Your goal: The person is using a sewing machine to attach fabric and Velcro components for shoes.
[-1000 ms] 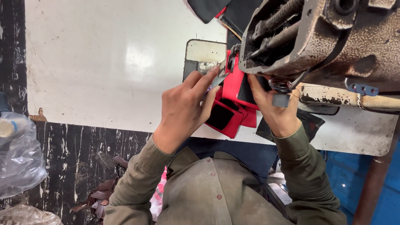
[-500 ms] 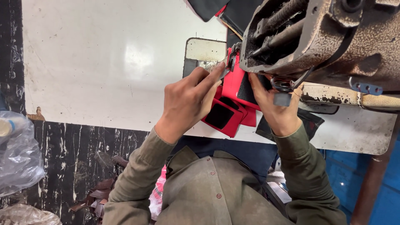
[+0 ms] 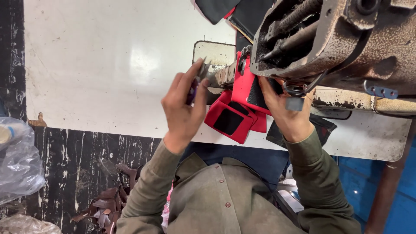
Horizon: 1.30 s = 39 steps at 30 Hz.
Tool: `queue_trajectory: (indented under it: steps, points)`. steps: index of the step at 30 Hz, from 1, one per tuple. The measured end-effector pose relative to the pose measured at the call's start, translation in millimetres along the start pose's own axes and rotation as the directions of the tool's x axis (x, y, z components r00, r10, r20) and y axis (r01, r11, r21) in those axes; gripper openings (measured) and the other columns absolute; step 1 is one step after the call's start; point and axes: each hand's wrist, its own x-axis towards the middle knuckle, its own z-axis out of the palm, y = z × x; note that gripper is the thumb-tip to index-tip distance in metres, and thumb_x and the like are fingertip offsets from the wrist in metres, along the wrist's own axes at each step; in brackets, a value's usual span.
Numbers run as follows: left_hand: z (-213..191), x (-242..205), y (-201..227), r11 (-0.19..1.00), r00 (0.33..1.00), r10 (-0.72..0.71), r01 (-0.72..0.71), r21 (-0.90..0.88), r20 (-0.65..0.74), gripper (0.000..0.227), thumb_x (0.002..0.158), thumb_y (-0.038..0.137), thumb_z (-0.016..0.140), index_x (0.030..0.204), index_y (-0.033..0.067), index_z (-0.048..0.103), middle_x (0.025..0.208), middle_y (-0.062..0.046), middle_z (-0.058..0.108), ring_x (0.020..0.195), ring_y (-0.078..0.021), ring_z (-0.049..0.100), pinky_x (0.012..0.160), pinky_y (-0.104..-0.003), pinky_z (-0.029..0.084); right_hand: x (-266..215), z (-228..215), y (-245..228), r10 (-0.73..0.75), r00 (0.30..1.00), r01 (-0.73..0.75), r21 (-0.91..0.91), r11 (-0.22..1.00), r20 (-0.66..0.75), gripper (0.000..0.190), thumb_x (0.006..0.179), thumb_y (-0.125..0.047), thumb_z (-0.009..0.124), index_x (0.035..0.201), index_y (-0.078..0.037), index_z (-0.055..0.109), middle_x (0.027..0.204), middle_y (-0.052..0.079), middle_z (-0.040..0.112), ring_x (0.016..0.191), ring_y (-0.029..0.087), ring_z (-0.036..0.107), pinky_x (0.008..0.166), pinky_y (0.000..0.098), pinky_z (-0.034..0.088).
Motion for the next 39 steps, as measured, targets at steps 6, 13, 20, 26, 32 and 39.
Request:
queue_trajectory:
  steps: [6, 13, 20, 26, 32, 39]
  points:
    - [21.4, -6.8, 14.6, 0.792, 0.896, -0.284, 0.420, -0.443, 0.341, 0.030, 0.104, 0.013, 0.071, 0.131, 0.0027, 0.061, 0.080, 0.003, 0.060, 0.070, -0.0025, 0.049, 0.059, -0.021, 0.037, -4.0, 4.8, 17.5, 0.003, 1.000, 0.000, 0.102, 0.995, -0.023, 0.102, 0.084, -0.025, 0.078, 0.164, 0.006, 0.022, 0.161, 0.018, 0.035, 0.142, 0.028, 0.042, 0.118, 0.0357, 0.035]
    - [35.7, -12.4, 45.1, 0.742, 0.876, -0.341, 0.474, -0.474, 0.341, 0.029, 0.109, 0.015, 0.056, 0.135, 0.0030, 0.063, 0.096, 0.006, 0.062, 0.078, -0.0012, 0.046, 0.070, -0.019, 0.041, -17.8, 43.9, 66.6, 0.002, 0.770, -0.216, 0.265, -0.940, 0.638, 0.036, 0.099, -0.020, 0.077, 0.129, -0.009, 0.062, 0.122, 0.013, 0.067, 0.110, 0.028, 0.064, 0.095, 0.0402, 0.050]
    - [55.3, -18.0, 47.8, 0.770, 0.903, -0.255, 0.405, -0.492, 0.345, 0.042, 0.107, 0.007, 0.063, 0.147, 0.0029, 0.056, 0.099, 0.006, 0.058, 0.092, -0.0022, 0.051, 0.087, -0.017, 0.046, -44.0, -17.8, 17.0, -0.361, 0.693, 0.089, -0.571, -0.816, 0.624, 0.064, 0.103, -0.008, 0.072, 0.156, -0.005, 0.036, 0.107, 0.003, 0.062, 0.081, 0.010, 0.059, 0.069, 0.0264, 0.050]
    - [63.3, -19.8, 43.6, 0.822, 0.931, -0.235, 0.344, -0.453, 0.280, 0.044, 0.104, 0.001, 0.065, 0.147, 0.0038, 0.057, 0.099, 0.006, 0.061, 0.091, -0.0013, 0.052, 0.088, -0.017, 0.048, -30.4, -2.6, 38.0, -0.445, 0.752, 0.125, -0.768, -0.628, 0.487, 0.031, 0.104, -0.004, 0.067, 0.131, -0.003, 0.052, 0.090, 0.001, 0.062, 0.061, 0.010, 0.058, 0.050, 0.0252, 0.045]
    - [65.0, -16.8, 43.5, 0.858, 0.918, -0.289, 0.374, -0.353, 0.271, 0.044, 0.102, 0.003, 0.066, 0.145, 0.0078, 0.060, 0.093, 0.007, 0.058, 0.084, -0.0007, 0.050, 0.078, -0.017, 0.047, -25.8, -4.3, 29.3, -0.460, 0.748, 0.105, -0.769, -0.631, 0.479, 0.030, 0.102, -0.003, 0.067, 0.128, -0.002, 0.053, 0.091, 0.003, 0.064, 0.058, 0.010, 0.059, 0.046, 0.0267, 0.045]
    - [68.3, -16.4, 44.7, 0.859, 0.918, -0.288, 0.373, -0.351, 0.273, 0.043, 0.101, 0.003, 0.068, 0.144, 0.0053, 0.061, 0.094, 0.006, 0.058, 0.085, -0.0016, 0.051, 0.078, -0.017, 0.047, -29.7, -2.5, 23.8, -0.442, 0.758, 0.109, -0.761, -0.640, 0.480, 0.023, 0.104, -0.003, 0.067, 0.122, -0.003, 0.053, 0.090, 0.003, 0.063, 0.059, 0.010, 0.059, 0.047, 0.0267, 0.047]
